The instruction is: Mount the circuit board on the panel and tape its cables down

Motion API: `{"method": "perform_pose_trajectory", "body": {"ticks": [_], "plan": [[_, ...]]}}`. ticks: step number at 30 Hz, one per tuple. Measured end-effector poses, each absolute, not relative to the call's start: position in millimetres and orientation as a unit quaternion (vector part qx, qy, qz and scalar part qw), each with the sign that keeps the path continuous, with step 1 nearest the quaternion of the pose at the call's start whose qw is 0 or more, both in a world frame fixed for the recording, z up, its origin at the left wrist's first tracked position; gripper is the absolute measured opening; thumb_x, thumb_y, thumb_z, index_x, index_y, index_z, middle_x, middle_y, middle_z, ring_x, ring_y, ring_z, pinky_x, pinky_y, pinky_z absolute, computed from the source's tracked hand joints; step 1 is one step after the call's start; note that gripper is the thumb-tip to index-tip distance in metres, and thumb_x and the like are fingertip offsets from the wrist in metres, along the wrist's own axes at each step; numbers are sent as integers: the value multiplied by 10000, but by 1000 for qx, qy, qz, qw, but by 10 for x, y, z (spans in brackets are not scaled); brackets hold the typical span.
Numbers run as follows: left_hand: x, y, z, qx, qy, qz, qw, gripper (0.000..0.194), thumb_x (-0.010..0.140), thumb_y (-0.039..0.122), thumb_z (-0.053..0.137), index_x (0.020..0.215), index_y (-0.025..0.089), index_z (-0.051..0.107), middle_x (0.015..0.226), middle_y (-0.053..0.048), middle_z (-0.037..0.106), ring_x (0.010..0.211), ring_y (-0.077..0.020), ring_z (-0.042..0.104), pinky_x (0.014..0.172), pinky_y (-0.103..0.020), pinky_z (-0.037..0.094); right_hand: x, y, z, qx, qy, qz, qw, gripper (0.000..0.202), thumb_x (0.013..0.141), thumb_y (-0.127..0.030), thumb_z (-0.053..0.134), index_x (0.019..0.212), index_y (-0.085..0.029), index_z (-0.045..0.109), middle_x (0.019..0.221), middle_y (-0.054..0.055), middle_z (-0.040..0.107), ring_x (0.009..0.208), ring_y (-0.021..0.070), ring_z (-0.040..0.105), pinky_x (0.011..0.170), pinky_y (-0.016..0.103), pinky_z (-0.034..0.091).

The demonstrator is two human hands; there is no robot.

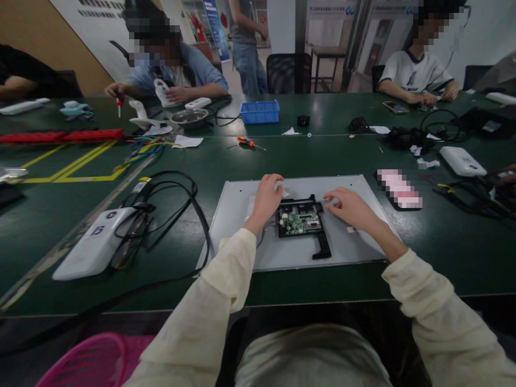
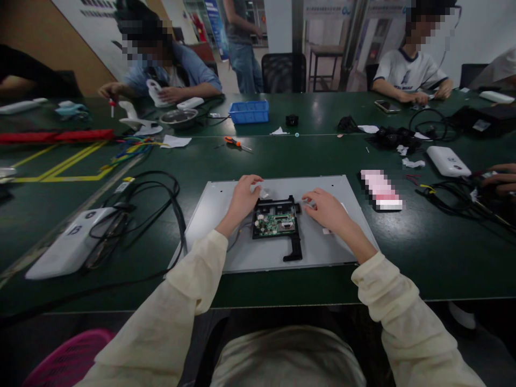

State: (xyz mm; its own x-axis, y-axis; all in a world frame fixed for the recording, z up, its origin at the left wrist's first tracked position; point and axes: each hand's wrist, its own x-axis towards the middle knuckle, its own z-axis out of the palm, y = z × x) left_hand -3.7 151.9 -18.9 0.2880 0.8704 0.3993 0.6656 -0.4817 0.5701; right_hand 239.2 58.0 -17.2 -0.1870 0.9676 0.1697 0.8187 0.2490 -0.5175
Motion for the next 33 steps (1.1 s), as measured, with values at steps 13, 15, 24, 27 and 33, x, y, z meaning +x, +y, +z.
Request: {"method": "perform_pose_trajectory", "body": {"ticks": [13, 15, 24, 27, 33], "plan": [[-355, 1431, 116, 836, 493, 171, 171, 141, 811, 283, 591, 855, 175, 671, 765, -42, 667, 697, -181, 601, 666, -280, 436, 2532, 617, -163, -593, -734, 181, 277, 246, 821, -245, 619, 1056, -191, 670, 1029, 64, 695, 702, 153, 634, 752, 325, 499], [-330, 1425, 87, 841, 478, 166, 193, 118, 794, 245, 588, 815, 174, 679, 743, -38, 675, 679, -174, 603, 648, -270, 431, 2532, 641, -171, -593, -737, 154, 286, 238, 833, -231, 599, 1057, -191, 669, 1043, 68, 695, 723, 160, 634, 783, 345, 498], [-284, 1417, 14, 845, 438, 196, 234, 126, 734, 150, 534, 766, 165, 656, 693, -17, 672, 669, -150, 607, 604, -236, 423, 2146, 876, 24, -508, -814, 103, 263, 271, 882, -192, 523, 1119, -177, 654, 1128, 91, 669, 975, 201, 630, 863, 337, 483], [-284, 1428, -4, 847, 433, 200, 234, 132, 726, 145, 524, 765, 168, 648, 688, -13, 667, 668, -150, 606, 608, -236, 432, 1972, 1078, 65, -465, -857, 76, 207, 289, 887, -170, 517, 1143, -157, 650, 1181, 113, 655, 1100, 224, 593, 934, 346, 450], [-292, 1461, -56, 855, 417, 199, 236, 166, 719, 127, 498, 781, 179, 643, 695, -4, 660, 674, -151, 607, 620, -239, 442, 1779, 1439, 64, -393, -912, 61, 96, 290, 851, -150, 576, 1120, -197, 674, 1166, 89, 681, 1082, 220, 613, 909, 313, 443]]}}
